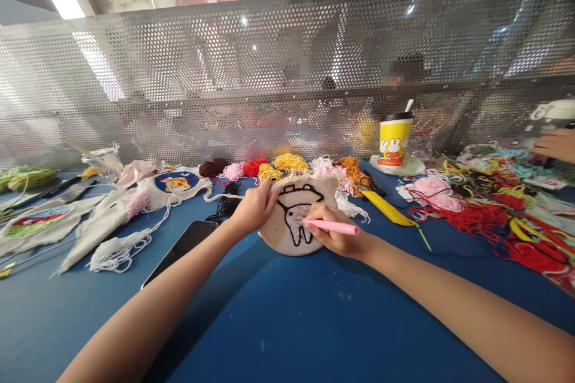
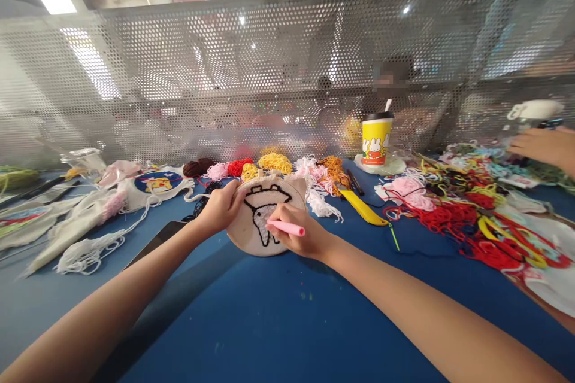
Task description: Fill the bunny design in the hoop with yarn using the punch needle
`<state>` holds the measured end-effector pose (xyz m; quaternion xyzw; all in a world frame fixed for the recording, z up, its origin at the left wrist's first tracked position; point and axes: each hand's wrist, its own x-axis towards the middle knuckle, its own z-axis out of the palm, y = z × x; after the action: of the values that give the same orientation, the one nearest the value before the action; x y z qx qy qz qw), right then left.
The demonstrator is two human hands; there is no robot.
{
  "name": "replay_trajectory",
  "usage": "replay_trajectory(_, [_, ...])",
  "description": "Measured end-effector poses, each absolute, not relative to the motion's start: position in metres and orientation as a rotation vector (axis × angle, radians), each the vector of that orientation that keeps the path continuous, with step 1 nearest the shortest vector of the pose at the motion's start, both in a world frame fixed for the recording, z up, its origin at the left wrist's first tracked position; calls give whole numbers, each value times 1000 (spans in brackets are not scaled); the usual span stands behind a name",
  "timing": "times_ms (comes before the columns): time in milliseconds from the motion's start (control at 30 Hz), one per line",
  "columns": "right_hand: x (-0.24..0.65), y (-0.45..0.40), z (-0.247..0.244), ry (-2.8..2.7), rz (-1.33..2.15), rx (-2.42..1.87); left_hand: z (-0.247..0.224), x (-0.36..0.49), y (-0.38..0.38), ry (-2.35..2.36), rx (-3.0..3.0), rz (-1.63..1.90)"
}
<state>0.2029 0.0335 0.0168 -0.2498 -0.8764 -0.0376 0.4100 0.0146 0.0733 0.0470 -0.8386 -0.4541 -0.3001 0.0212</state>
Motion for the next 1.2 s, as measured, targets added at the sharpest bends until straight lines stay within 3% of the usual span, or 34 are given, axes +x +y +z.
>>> replay_trajectory(333, [200, 40, 12, -2363, -307, -494, 50, 17, 70, -1413, -2603, -939])
replay_trajectory(533, [195, 35, 8, -2324, -449, -626, 58, 22, 63, -1399, -2669, -944])
replay_trajectory(1033, [188, 31, -15, -2229, -311, -695, 87, 3, 59, -1366, -3096, -683])
replay_trajectory(1200, [192, 30, -21, -2196, -260, -687, 70, -13, 46, -1353, -3334, -630])
